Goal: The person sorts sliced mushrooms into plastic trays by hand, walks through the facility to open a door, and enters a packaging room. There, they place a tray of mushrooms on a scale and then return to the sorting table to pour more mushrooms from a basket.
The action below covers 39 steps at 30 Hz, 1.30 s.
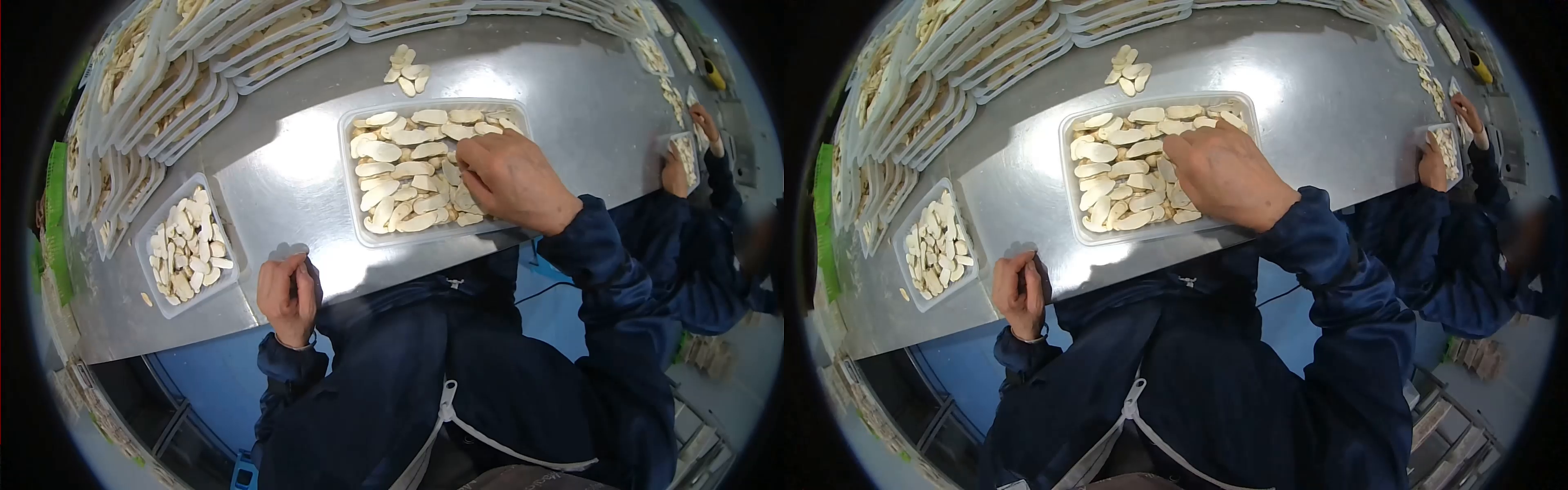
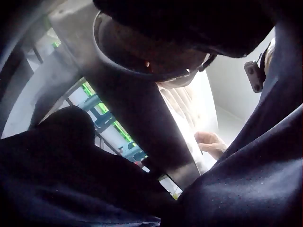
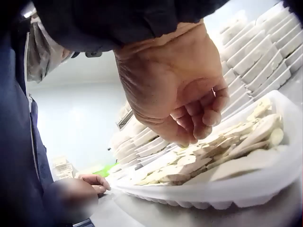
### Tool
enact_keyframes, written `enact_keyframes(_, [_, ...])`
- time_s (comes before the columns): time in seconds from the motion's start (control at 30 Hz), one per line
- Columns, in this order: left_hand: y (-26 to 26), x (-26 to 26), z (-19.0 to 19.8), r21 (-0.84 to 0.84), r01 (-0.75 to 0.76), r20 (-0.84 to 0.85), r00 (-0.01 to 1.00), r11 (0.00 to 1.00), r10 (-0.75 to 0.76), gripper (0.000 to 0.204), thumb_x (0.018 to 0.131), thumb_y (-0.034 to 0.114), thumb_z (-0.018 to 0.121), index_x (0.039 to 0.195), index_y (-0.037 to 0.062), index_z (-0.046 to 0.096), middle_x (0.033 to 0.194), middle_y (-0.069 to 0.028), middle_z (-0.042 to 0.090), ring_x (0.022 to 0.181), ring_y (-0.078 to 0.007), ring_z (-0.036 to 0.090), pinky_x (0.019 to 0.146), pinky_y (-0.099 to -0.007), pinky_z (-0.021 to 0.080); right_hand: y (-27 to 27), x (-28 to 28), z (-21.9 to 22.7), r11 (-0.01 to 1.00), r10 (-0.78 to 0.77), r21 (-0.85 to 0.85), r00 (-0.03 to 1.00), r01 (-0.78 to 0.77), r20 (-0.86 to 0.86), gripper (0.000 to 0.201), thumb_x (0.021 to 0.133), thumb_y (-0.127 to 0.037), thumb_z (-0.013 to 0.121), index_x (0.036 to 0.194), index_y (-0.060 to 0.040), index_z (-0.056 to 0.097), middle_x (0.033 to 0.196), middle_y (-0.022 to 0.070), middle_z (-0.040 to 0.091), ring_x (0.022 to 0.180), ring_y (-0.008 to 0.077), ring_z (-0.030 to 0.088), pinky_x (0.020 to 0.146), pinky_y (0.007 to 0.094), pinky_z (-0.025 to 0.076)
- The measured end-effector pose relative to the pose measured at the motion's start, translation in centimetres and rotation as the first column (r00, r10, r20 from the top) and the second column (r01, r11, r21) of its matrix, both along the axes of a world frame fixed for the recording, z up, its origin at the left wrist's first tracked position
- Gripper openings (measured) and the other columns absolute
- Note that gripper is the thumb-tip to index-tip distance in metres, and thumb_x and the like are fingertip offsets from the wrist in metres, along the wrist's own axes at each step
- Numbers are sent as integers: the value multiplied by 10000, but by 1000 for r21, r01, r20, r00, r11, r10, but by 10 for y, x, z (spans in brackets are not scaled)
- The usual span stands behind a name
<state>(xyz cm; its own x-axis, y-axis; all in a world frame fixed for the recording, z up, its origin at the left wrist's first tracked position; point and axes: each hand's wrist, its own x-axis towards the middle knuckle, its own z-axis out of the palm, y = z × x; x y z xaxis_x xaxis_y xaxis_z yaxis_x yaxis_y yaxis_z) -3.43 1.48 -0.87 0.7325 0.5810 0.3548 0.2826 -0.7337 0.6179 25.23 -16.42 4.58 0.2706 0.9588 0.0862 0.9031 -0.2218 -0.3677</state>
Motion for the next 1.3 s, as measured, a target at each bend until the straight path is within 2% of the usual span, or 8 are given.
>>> enact_keyframes(0.23, [0,1,-1,18,3,6,1000,1000,-3,172,766,-73,591,910,0,650,709,-116,526,629,-260,520,569,-348,404,5,5,2,1000,3,-6,999,-2,44,65,818,-75,578,829,-16,552,728,134,593,714,335,584,700,414,448])
enact_keyframes(0.43, [1,-2,0,-7,-2,-22,1000,1000,1,166,777,-74,586,913,1,646,721,-112,528,634,-252,510,573,-337,396,8,31,28,1000,-11,-27,999,10,-38,87,815,-77,586,886,-26,576,735,117,587,718,322,585,659,415,447])
enact_keyframes(0.53, [3,-1,0,3,17,-32,999,1000,-17,169,790,-76,580,922,7,646,734,-103,530,638,-239,501,577,-326,390,27,63,45,993,-116,38,986,112,123,104,793,-82,562,875,-37,610,795,131,627,781,362,610,718,450,477])
enact_keyframes(0.73, [3,-2,-1,-21,21,-13,1000,1000,-21,225,746,-72,605,946,25,639,749,-103,556,663,-268,537,606,-353,418,84,98,5,987,144,51,978,-153,153,170,840,-103,592,995,-33,586,934,109,620,822,331,614,723,409,482])
enact_keyframes(0.87, [6,-2,0,-34,22,-14,1000,999,-22,230,731,-68,624,942,23,639,749,-94,559,659,-259,536,600,-353,412,107,99,-1,967,18,-255,992,15,124,230,842,-190,601,1008,-32,591,873,144,654,802,356,622,732,434,486])
enact_keyframes(0.97, [6,-3,-1,-49,33,-24,999,998,-34,223,733,-66,627,939,19,641,744,-92,555,653,-257,531,595,-354,407,116,98,-4,936,-20,-347,993,58,113,237,837,-219,600,972,-24,601,806,171,649,780,366,617,722,440,483])
enact_keyframes(1.17, [7,-4,-1,-46,39,-19,999,998,-40,222,738,-66,624,943,15,643,736,-93,548,652,-255,527,593,-350,406,110,111,-23,987,18,-157,998,-9,58,197,827,-195,606,914,-18,609,779,164,630,742,361,600,679,440,468])
enact_keyframes(1.3, [4,-4,-2,-35,24,-16,1000,999,-25,216,748,-64,615,946,17,641,740,-96,551,657,-260,531,598,-353,410,83,101,16,999,37,-21,999,-36,29,142,817,-134,619,866,-1,607,742,146,593,670,329,573,616,401,452])
